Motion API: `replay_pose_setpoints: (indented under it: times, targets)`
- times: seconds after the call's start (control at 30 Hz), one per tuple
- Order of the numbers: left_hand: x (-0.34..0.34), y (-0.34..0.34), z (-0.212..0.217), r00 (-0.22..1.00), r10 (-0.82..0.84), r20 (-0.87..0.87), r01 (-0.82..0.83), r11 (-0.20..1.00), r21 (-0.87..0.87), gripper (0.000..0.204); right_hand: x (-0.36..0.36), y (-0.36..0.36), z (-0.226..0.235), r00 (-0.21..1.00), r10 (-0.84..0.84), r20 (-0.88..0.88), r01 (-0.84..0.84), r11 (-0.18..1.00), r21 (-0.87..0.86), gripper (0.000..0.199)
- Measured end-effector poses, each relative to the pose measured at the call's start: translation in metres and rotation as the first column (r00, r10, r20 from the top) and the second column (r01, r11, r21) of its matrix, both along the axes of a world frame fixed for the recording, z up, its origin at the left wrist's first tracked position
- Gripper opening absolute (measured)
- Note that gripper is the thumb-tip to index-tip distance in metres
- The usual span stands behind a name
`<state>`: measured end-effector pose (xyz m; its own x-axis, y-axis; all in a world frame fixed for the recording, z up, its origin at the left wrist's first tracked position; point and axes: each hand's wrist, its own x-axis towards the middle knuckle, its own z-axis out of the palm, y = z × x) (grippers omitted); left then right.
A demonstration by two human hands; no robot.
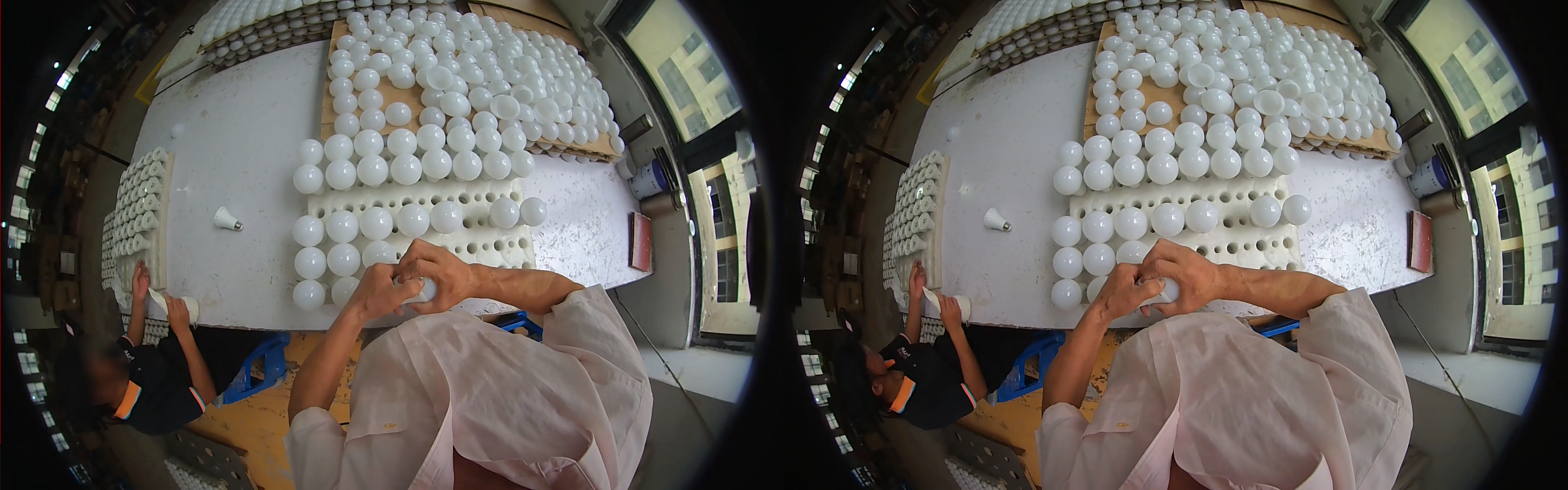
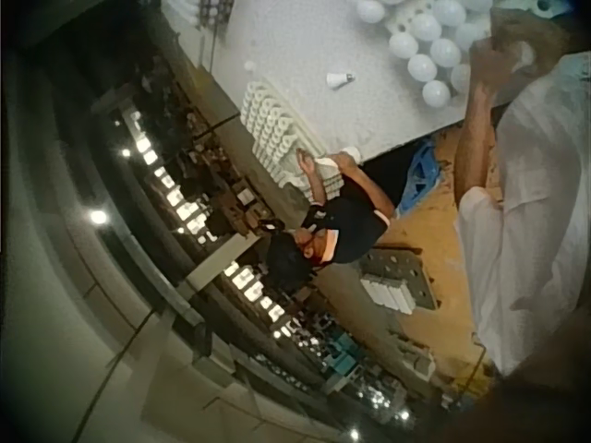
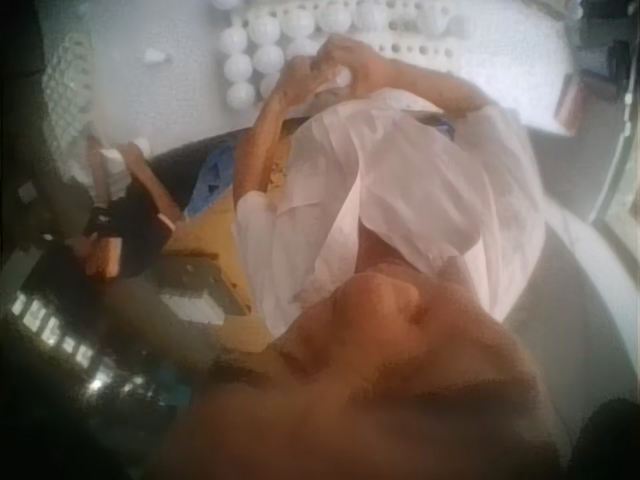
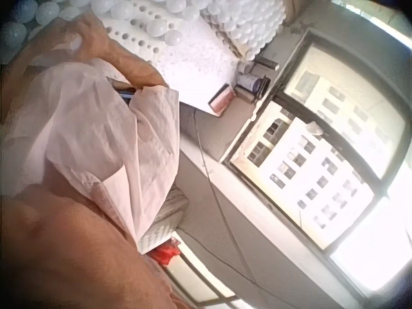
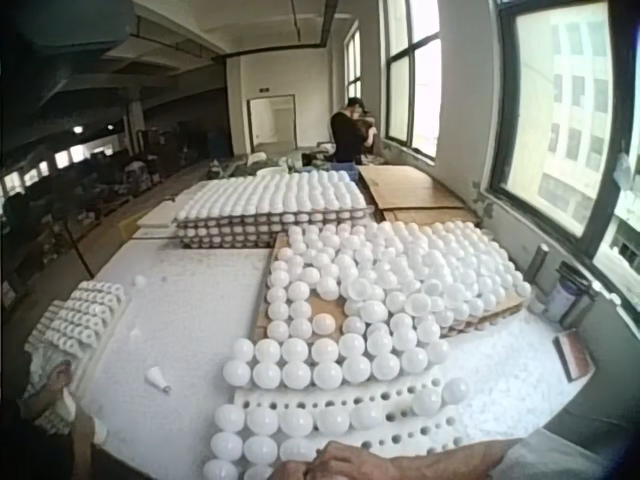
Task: The person removes cardboard sheets from trays of light bulb parts and assembles light bulbs by pressing diffuser caps onto bulb bases by hand, then places the assembled bulbs into a perforated foam tray.
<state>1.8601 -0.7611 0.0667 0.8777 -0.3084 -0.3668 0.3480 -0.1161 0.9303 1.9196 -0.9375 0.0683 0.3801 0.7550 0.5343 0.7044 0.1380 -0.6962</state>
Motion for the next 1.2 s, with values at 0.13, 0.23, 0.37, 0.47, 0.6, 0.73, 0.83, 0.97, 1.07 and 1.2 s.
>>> replay_pose_setpoints:
  times: [0.13,0.23,0.37,0.47,0.6,0.73,0.83,0.97,1.07,1.2]
  targets:
    - [0.002,0.001,0.005,0.999,-0.005,0.032,0.005,1.0,0.007,0.039,-0.001,-0.001,-0.008,0.999,0.003,-0.047,-0.005,0.999,-0.049,0.048]
    - [0.005,0.015,0.011,0.99,-0.048,-0.131,0.045,0.999,-0.019,0.043,0.001,-0.001,-0.007,0.99,-0.045,-0.132,0.028,0.991,-0.131,0.052]
    - [0.009,0.045,-0.001,0.982,0.183,0.05,-0.183,0.983,0.006,0.045,0.019,-0.015,-0.015,0.876,-0.381,-0.297,0.343,0.923,-0.175,0.06]
    - [0.004,0.093,0.007,0.854,0.499,0.148,-0.502,0.865,-0.019,0.041,0.034,-0.034,-0.013,0.9,-0.436,0.006,0.425,0.873,-0.238,0.06]
    - [-0.008,0.175,-0.025,0.634,0.762,0.13,-0.766,0.642,-0.024,0.037,0.017,-0.03,-0.029,0.931,-0.301,0.206,0.363,0.81,-0.46,0.061]
    - [-0.019,0.235,-0.073,0.38,0.918,0.113,-0.919,0.361,0.158,0.038,0.015,-0.019,-0.051,0.91,-0.24,0.339,0.387,0.787,-0.48,0.061]
    - [-0.016,0.27,-0.115,0.25,0.966,0.07,-0.939,0.224,0.262,0.04,0.008,-0.014,-0.045,0.89,-0.294,0.347,0.435,0.774,-0.46,0.061]
    - [0.01,0.321,-0.155,0.273,0.954,0.126,-0.806,0.155,0.572,0.067,0.0,-0.009,-0.04,0.881,-0.338,0.332,0.46,0.779,-0.427,0.059]
    - [0.049,0.338,-0.171,0.332,0.915,0.229,-0.71,0.082,0.699,0.086,-0.003,-0.013,-0.034,0.881,-0.364,0.302,0.466,0.773,-0.43,0.052]
    - [0.081,0.37,-0.195,0.379,0.897,0.227,-0.552,0.022,0.834,0.084,0.002,-0.011,-0.025,0.881,-0.383,0.277,0.47,0.774,-0.424,0.041]
